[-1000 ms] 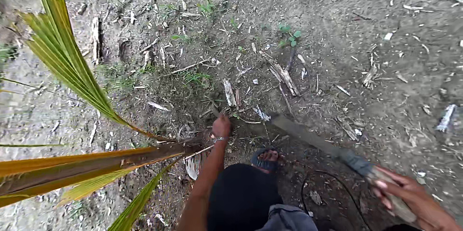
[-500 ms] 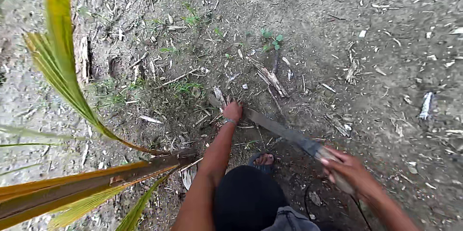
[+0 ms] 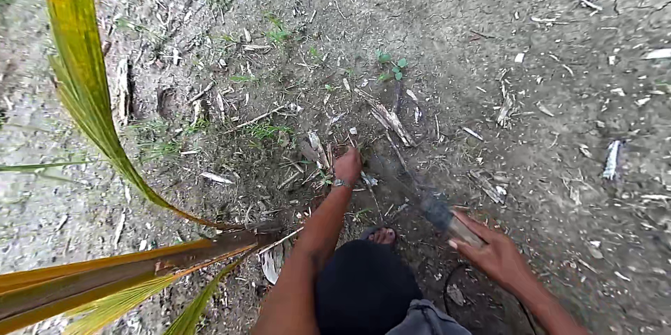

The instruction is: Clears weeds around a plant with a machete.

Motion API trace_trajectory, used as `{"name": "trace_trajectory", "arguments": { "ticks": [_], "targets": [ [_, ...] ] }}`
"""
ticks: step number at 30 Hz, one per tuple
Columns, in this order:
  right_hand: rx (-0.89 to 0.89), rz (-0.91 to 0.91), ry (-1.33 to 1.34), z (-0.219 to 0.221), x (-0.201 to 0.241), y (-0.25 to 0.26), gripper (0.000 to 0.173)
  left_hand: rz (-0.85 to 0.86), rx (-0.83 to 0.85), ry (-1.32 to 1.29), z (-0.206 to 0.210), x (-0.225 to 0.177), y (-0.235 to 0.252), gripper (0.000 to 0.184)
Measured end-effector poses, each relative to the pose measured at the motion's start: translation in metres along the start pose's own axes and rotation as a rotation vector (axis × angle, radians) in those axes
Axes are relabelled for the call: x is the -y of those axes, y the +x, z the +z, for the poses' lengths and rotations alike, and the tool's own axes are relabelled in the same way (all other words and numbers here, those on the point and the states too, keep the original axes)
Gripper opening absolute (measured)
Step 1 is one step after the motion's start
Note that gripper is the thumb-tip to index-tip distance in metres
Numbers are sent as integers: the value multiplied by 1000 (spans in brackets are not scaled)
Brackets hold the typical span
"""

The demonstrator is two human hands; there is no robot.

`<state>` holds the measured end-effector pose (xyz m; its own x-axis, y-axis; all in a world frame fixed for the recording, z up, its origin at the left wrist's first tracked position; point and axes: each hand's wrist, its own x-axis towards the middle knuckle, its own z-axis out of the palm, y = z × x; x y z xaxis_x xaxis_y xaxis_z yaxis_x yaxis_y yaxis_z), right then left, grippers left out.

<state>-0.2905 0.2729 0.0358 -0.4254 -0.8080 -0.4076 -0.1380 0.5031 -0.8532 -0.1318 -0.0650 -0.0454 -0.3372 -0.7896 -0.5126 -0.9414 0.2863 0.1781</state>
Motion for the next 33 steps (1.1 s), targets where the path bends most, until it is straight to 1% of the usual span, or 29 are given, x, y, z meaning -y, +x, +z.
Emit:
{"name": "trace_trajectory", "arguments": {
  "ticks": [1, 3, 5, 7, 9, 11, 12, 14, 16, 18, 20, 22, 24, 25, 27, 28, 29, 31, 33],
  "targets": [
    [-11, -20, 9, -10, -1, -11, 65, -60, -41, -77, -1, 14, -3, 44],
    [-28, -15, 211, -26, -6, -29, 62, -206, -164, -254, -13, 43, -6, 47],
    [-18, 59, 406, -31, -7, -33, 61, -312, -269, -356, -27, 64, -4, 51],
    [-1, 148, 481, -19, 5, -12, 59, -312, -317, -385, -37, 67, 3, 50],
    [32, 227, 522, 13, 28, 33, 52, -220, -256, -349, -52, 50, 13, 48],
    [46, 272, 543, 50, 41, 72, 46, -139, -165, -252, -60, 23, 27, 54],
    [36, 270, 554, 63, 42, 82, 47, -108, -134, -190, -62, 11, 34, 58],
    [26, 220, 516, 75, 36, 80, 53, -81, -91, -47, -61, -4, 45, 61],
    [25, 138, 388, 61, 25, 65, 62, -53, -55, 53, -57, -8, 56, 49],
    [35, 137, 351, 27, 15, 39, 64, -66, -16, 41, -65, 2, 61, 44],
    [29, 191, 439, -10, 2, 10, 60, -116, -70, -98, -73, 24, 57, 42],
    [22, 256, 568, -34, -9, -11, 52, -139, -119, -189, -71, 38, 44, 43],
    [24, 315, 590, -31, -10, -12, 46, -104, -94, -187, -59, 40, 20, 48],
    [36, 343, 570, -20, -7, -3, 45, -107, -52, -144, -53, 33, 11, 54],
    [66, 401, 586, 9, -4, 20, 43, -162, 40, -34, -40, 13, -1, 74],
    [75, 419, 607, 20, -5, 29, 42, -187, 64, 14, -32, 4, -4, 80],
    [83, 415, 619, 27, -8, 33, 43, -203, 74, 43, -25, -3, -6, 79],
    [82, 345, 580, 33, -13, 26, 54, -209, 79, 54, -12, -6, -8, 67],
    [78, 231, 428, 25, -17, 10, 68, -192, 80, -2, -3, -2, -6, 54]
  ]
}}
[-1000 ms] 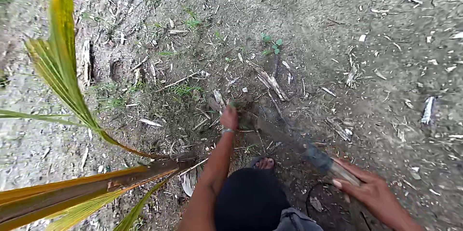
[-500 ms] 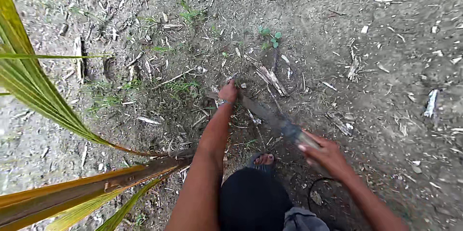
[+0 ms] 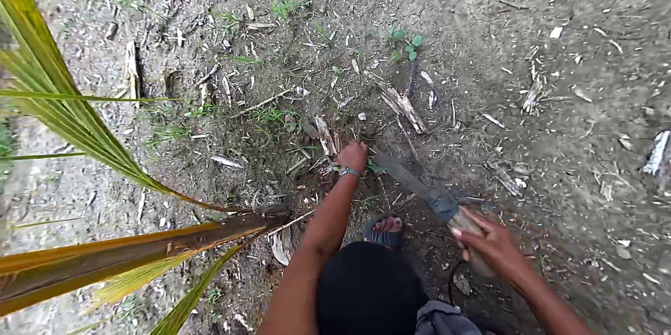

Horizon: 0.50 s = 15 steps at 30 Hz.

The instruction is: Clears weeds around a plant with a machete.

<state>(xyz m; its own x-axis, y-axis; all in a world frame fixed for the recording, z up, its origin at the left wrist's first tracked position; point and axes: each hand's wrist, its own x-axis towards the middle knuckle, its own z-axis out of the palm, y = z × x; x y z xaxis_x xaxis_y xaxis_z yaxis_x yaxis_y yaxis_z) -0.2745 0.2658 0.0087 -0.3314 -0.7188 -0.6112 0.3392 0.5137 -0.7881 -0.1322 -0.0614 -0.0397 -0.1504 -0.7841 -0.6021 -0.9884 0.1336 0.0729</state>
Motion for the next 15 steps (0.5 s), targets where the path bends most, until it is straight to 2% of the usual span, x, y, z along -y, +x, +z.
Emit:
{"name": "trace_trajectory", "arguments": {
  "ticks": [2, 4, 7, 9, 12, 15],
  "targets": [
    [-16, -82, -144, -19, 1, -22, 69, 30, 30, -89, 1, 13, 3, 49],
    [-41, -119, -174, -41, 5, -44, 65, 44, 20, -222, -3, 30, 2, 51],
    [-24, -115, -64, -63, 15, -65, 60, -44, -198, -426, -23, 69, -5, 56],
    [49, -103, -7, -69, 24, -61, 58, -119, -362, -394, -38, 99, -4, 49],
    [152, -85, -194, -33, 42, -29, 61, -74, -515, -289, -45, 130, 8, 42],
    [247, -29, -312, 35, 37, 21, 58, -80, -478, -301, -27, 121, 6, 54]
  ]
}}
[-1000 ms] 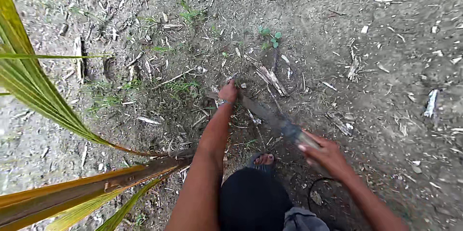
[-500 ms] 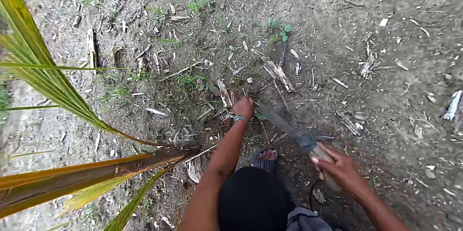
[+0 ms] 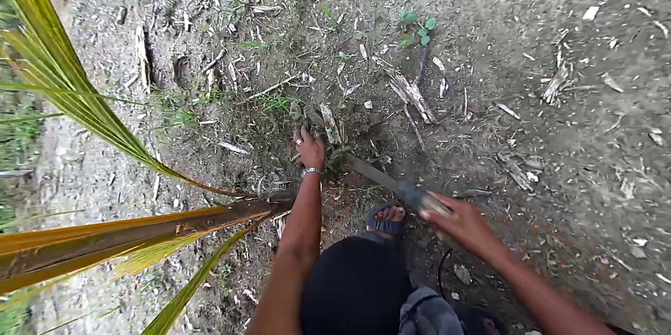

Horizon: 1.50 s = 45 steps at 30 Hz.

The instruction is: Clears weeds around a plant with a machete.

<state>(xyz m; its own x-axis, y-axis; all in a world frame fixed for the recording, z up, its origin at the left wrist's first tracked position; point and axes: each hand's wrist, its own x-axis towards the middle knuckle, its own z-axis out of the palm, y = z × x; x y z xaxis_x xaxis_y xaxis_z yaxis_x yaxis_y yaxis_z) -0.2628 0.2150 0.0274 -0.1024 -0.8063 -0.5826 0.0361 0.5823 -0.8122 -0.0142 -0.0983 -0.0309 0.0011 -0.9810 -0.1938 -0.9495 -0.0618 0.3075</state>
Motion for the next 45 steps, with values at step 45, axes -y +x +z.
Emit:
{"name": "trace_trajectory", "arguments": {
  "ticks": [45],
  "targets": [
    [-269, -126, -1194, -135, 156, -158, 19, 240, 581, -4, -57, -183, -152, 54]
  ]
}}
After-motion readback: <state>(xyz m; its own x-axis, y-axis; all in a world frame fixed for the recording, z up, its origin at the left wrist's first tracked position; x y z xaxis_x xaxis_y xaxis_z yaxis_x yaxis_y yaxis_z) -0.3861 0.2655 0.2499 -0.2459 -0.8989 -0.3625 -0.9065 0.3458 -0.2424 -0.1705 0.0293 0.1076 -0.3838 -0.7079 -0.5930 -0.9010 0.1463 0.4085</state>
